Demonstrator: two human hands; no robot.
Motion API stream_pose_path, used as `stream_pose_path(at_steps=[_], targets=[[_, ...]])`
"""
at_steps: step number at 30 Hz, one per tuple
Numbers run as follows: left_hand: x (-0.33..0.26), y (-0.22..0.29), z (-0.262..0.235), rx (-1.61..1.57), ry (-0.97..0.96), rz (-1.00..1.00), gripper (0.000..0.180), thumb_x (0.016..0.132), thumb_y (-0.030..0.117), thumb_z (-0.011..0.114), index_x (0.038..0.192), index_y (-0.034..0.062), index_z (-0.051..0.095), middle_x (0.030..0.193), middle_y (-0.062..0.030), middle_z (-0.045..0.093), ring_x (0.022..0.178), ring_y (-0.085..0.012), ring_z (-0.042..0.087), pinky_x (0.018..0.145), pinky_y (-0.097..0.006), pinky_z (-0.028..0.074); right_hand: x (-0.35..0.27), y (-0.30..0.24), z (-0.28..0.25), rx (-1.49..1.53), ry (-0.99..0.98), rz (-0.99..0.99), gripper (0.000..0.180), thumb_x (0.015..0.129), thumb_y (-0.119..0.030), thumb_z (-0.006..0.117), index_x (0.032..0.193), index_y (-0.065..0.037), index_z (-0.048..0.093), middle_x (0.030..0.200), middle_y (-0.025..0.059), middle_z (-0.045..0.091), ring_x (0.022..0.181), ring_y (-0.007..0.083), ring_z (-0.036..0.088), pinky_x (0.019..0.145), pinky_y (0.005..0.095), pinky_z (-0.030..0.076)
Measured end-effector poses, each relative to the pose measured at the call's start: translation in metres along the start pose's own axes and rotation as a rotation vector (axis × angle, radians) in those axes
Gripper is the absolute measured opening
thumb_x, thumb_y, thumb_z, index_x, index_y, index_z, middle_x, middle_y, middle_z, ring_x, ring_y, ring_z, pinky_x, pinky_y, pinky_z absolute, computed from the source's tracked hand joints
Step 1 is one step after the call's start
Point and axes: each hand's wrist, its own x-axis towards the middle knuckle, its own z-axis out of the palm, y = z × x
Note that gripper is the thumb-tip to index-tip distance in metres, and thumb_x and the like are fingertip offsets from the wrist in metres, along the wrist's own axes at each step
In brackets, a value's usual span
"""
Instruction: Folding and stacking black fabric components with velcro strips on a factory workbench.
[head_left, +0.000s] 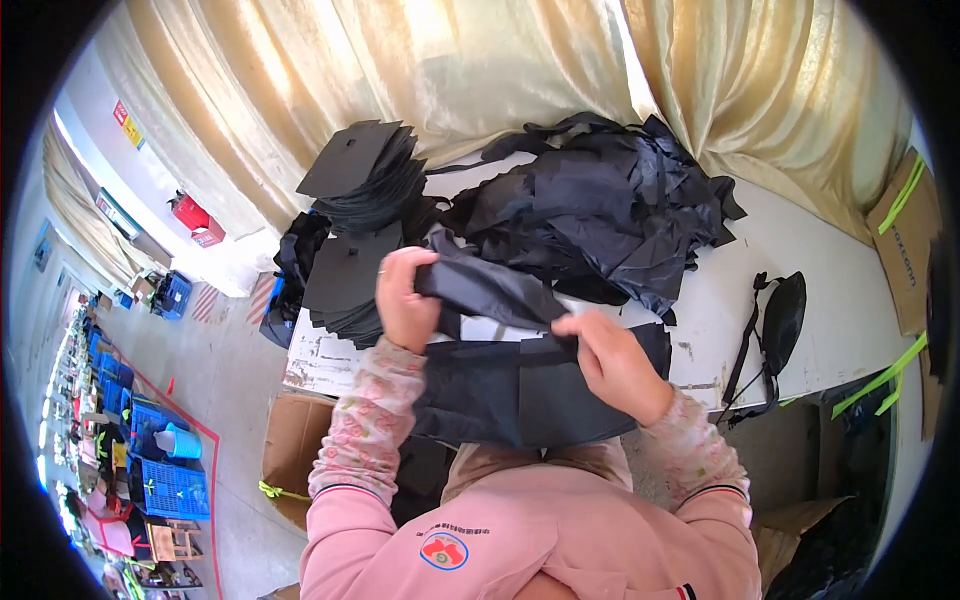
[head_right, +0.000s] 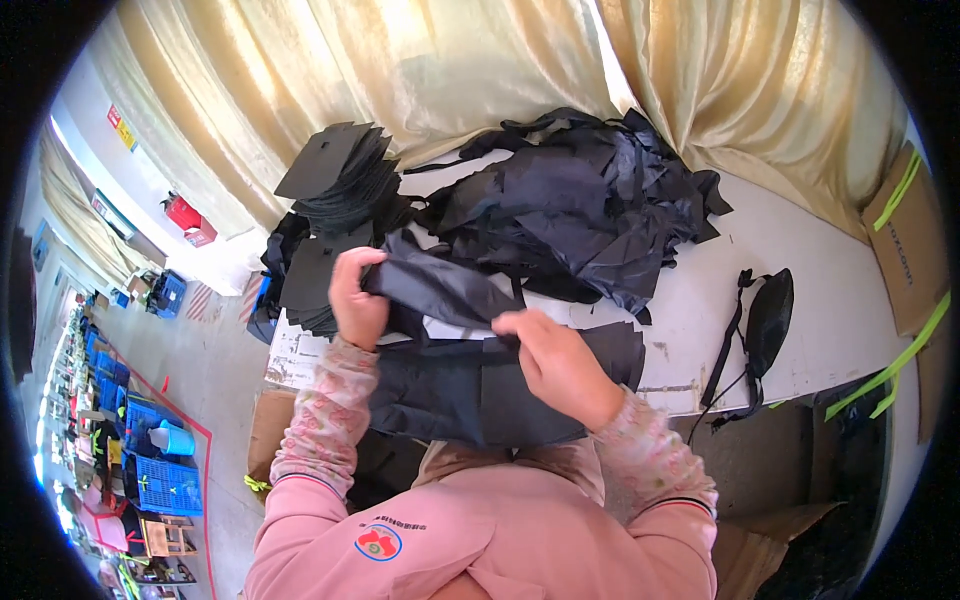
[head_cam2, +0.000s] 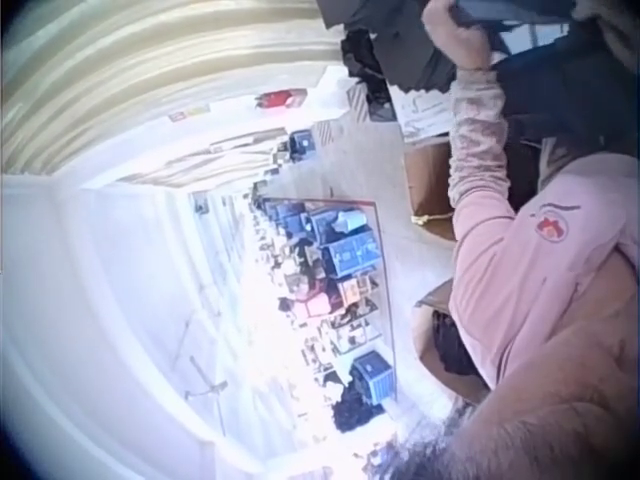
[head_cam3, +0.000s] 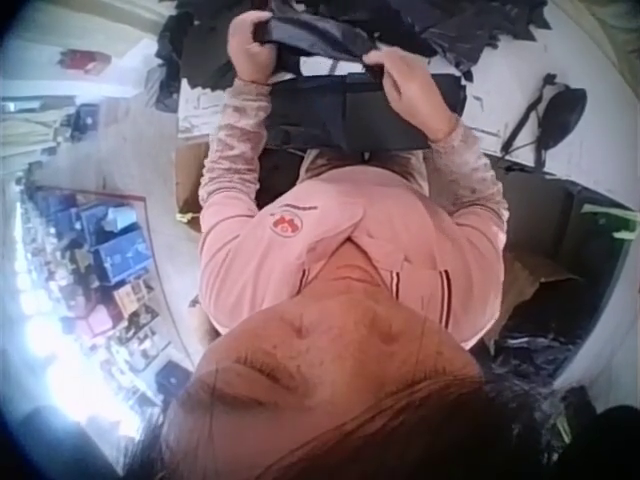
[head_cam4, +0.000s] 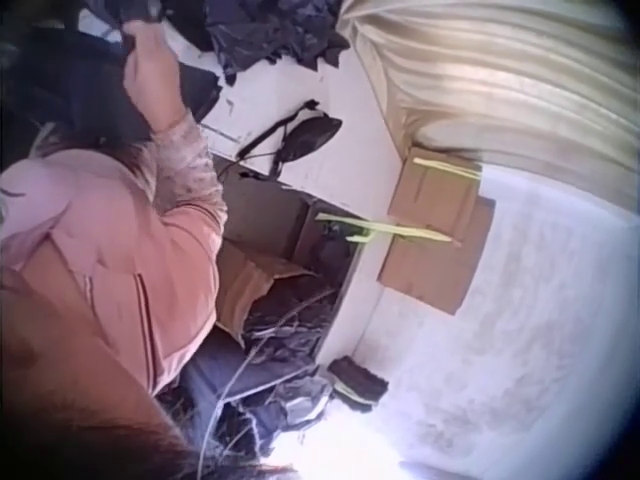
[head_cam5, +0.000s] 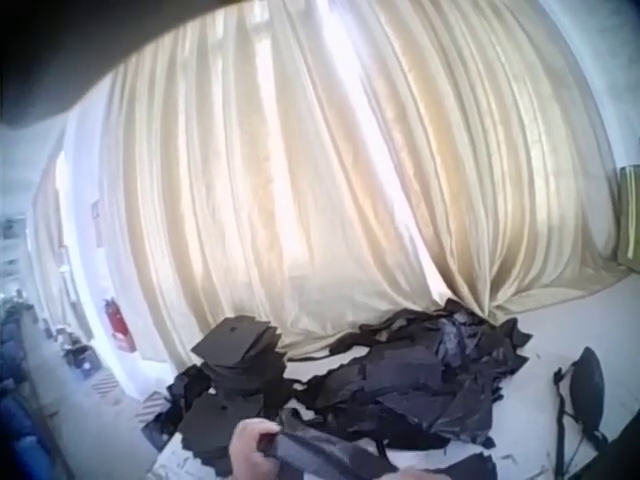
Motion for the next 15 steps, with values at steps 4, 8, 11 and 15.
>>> stream_pose_path(at_steps=[4, 8, 11, 15], targets=[[-0.028, -0.043, -0.055, 0.123, -0.113, -0.044, 0.033, 0.064, -0.008, 0.063, 0.095, 0.0040, 0.066, 0.097, -0.0118, 0.066, 0.096, -0.0306, 0.063, 0.086, -0.037, 0.050, -0.029, -0.010, -0.037, 0.395, -0.605, 0.142, 0.029, 0.086, 0.007, 0.049, 0.111, -0.001, 0.060, 0.100, 0.0144, 0.064, 0.091, 0.0318, 0.065, 0.080, 0.0358, 0.051], [-0.063, -0.075, -0.124, 0.079, -0.416, -0.199, 0.035, 0.066, -0.014, 0.062, 0.096, 0.0032, 0.067, 0.093, -0.0107, 0.068, 0.090, -0.0265, 0.066, 0.082, -0.032, 0.051, -0.050, -0.005, -0.071, 0.730, -1.052, 0.310, 0.027, 0.093, 0.000, 0.051, 0.117, -0.002, 0.063, 0.107, 0.0112, 0.069, 0.097, 0.0210, 0.067, 0.082, 0.0298, 0.050], [-0.077, -0.093, -0.161, 0.010, -0.755, -0.516, 0.021, 0.073, -0.010, 0.068, 0.090, 0.0028, 0.071, 0.086, -0.0077, 0.070, 0.082, -0.0171, 0.066, 0.074, -0.028, 0.051, -0.047, 0.009, -0.093, 0.667, -1.044, 0.432, 0.028, 0.094, -0.002, 0.054, 0.121, -0.003, 0.061, 0.107, 0.0088, 0.069, 0.095, 0.0169, 0.067, 0.081, 0.0286, 0.051], [-0.084, -0.126, -0.168, -0.026, -1.237, -0.786, 0.020, 0.079, 0.014, 0.079, 0.092, 0.0000, 0.073, 0.076, -0.0054, 0.071, 0.073, -0.0108, 0.060, 0.072, -0.029, 0.048, -0.041, 0.050, -0.084, 0.249, -0.790, 0.438, 0.023, 0.088, -0.001, 0.061, 0.111, -0.004, 0.062, 0.089, 0.0082, 0.068, 0.083, 0.0188, 0.067, 0.073, 0.0302, 0.051]])
